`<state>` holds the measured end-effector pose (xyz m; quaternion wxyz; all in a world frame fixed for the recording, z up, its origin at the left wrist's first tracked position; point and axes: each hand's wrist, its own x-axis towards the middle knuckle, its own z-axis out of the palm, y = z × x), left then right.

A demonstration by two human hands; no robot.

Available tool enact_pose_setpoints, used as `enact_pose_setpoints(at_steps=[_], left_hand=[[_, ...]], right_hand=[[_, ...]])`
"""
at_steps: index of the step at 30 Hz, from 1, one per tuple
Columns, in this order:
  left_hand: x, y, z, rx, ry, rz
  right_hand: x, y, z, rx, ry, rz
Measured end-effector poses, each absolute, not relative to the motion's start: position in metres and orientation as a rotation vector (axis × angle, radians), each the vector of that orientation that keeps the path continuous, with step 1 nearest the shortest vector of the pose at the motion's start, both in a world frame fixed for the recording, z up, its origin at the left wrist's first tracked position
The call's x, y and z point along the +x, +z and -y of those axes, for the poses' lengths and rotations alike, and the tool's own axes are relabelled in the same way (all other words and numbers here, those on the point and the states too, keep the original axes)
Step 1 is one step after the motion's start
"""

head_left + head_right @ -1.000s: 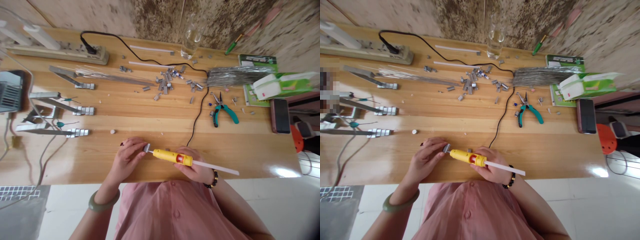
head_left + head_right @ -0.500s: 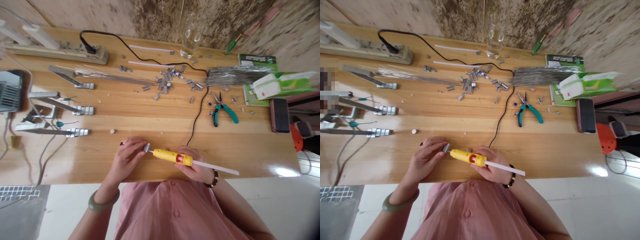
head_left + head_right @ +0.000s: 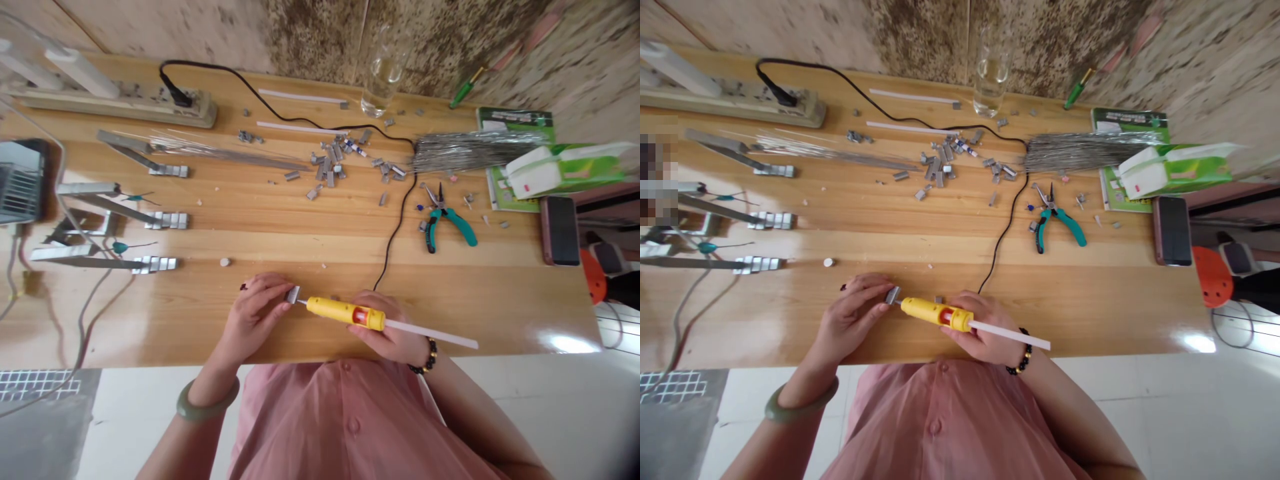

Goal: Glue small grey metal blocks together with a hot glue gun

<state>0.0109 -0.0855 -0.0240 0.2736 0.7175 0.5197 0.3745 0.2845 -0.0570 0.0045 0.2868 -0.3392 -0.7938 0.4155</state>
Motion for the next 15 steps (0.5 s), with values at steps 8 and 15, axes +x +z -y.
enact_pose_setpoints(at_steps=[8,15], left_hand=[[0.01,-0.0257,0.0857,1.933,1.021,-1.378],[0.0104,-0.0249,0.0855,1.932,1.018,-1.381]], right_hand=[[0.2837,0.0038,0.0547,-0.929,1.087,2.131],[0.2832,0.0039,0.0544,-0.941,1.06,2.132]])
